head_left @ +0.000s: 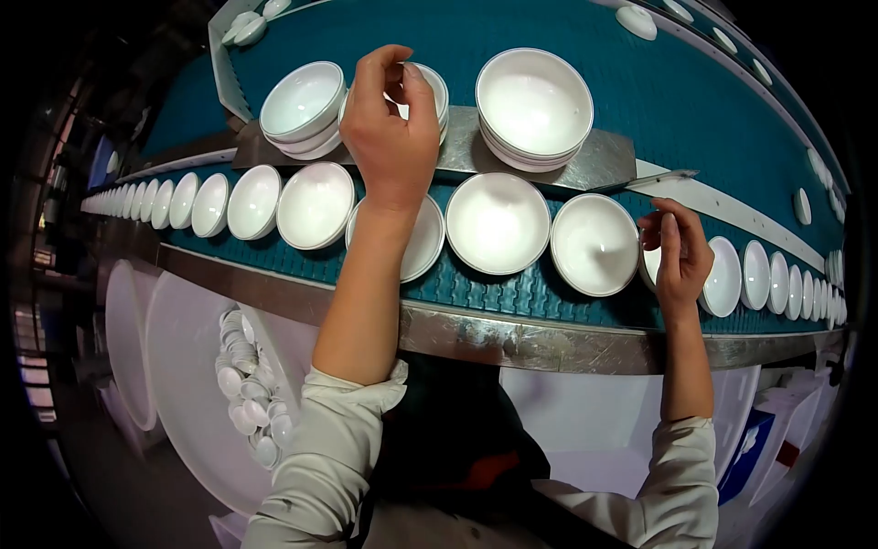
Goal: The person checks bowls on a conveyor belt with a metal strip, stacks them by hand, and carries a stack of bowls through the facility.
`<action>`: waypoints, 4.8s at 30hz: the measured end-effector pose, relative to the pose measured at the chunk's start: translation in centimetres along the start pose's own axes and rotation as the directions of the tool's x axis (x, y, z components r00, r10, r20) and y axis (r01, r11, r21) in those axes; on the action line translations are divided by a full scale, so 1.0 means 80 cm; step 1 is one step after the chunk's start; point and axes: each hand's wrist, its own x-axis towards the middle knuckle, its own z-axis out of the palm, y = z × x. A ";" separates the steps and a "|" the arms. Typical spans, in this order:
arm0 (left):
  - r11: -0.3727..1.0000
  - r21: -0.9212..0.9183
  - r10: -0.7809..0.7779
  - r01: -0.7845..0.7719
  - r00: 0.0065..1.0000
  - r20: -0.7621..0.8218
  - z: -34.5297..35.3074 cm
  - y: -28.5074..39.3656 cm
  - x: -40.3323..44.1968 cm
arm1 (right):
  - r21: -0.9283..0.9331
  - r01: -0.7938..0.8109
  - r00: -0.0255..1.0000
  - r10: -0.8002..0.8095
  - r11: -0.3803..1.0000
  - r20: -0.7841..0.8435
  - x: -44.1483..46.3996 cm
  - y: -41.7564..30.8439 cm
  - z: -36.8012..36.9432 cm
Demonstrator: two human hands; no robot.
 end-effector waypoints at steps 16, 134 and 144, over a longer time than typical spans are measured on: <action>0.425 0.900 -0.792 0.099 0.523 0.316 -0.208 -0.080 -0.066 | -0.205 0.342 0.921 -0.284 0.917 0.269 0.123 -0.085 0.070; 0.962 -0.269 0.143 0.043 0.763 0.631 0.016 0.196 -0.129 | 0.414 -0.087 0.792 0.315 0.906 -0.523 0.011 0.096 -0.123; 0.857 -0.476 0.447 -0.197 0.744 0.497 0.119 0.216 -0.192 | 0.060 0.439 0.899 -0.438 0.897 -0.023 -0.039 0.078 -0.100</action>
